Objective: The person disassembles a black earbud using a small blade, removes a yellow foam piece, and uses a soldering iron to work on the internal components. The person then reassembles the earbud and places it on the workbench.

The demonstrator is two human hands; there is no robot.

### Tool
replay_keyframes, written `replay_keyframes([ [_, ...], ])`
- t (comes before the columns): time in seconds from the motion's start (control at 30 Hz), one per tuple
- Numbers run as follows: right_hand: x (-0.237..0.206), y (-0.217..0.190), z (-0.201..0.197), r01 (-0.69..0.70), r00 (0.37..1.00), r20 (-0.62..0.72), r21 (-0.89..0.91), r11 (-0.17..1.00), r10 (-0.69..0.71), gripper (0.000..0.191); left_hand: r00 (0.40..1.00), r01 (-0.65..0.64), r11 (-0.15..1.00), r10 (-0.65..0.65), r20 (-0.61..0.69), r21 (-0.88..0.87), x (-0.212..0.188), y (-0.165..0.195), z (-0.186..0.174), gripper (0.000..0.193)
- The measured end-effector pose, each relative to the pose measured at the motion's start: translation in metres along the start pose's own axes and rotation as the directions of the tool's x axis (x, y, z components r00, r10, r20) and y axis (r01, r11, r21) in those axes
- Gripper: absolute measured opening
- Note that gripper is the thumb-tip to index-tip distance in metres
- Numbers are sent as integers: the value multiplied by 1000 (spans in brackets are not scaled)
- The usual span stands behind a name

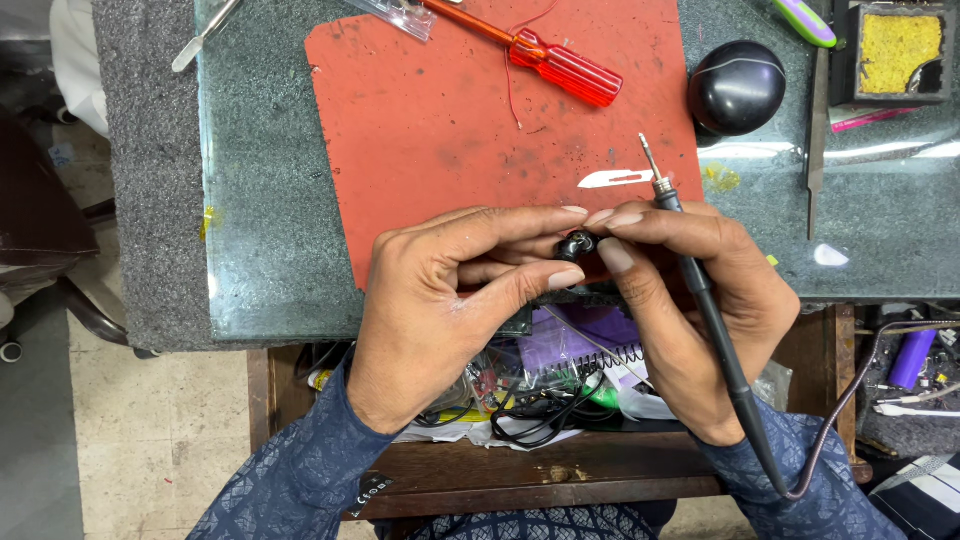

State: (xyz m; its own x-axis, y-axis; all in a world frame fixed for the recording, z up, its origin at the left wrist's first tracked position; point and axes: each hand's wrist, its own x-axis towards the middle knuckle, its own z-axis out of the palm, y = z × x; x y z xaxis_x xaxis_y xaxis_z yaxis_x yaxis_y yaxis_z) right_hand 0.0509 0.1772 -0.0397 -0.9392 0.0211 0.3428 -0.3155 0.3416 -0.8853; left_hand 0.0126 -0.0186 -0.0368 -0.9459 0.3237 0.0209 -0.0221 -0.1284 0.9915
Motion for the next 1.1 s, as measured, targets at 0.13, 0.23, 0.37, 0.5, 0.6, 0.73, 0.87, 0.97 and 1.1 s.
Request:
replay_keyframes([
  [0.13,0,1,0,13,1000,19,24,1000,-14,13,1000,25,1000,-25,-4,-12,0,0,-1,31],
  [0.23,0,0,-1,19,1000,22,25,1000,-19,13,1000,20,1000,-20,-7,14,0,1,-1,30],
  [0.37,-1,1,-1,0,1000,22,55,998,-2,15,1000,20,1000,-20,-6,10,1,2,-1,29],
  [0.5,0,1,-1,-3,1000,20,48,999,2,15,999,33,999,-33,-5,5,1,4,-1,28],
  [0.6,2,-1,0,-5,1000,22,36,999,5,16,999,45,999,-45,-7,8,1,4,-1,27],
  [0.73,4,-6,2,-14,1000,10,28,1000,14,14,998,66,997,-65,-25,30,1,3,-1,27],
  [0.87,1,-7,3,-79,993,-79,156,985,92,22,996,81,994,-83,-21,-78,0,1,-2,27],
  [0.97,1,-2,3,79,988,-136,77,994,-68,32,992,113,985,-120,-41,-131,0,0,-3,27],
  [1.1,-4,-4,-5,232,963,-115,-122,965,-246,26,993,90,991,-97,-64,-103,0,0,-5,28],
])
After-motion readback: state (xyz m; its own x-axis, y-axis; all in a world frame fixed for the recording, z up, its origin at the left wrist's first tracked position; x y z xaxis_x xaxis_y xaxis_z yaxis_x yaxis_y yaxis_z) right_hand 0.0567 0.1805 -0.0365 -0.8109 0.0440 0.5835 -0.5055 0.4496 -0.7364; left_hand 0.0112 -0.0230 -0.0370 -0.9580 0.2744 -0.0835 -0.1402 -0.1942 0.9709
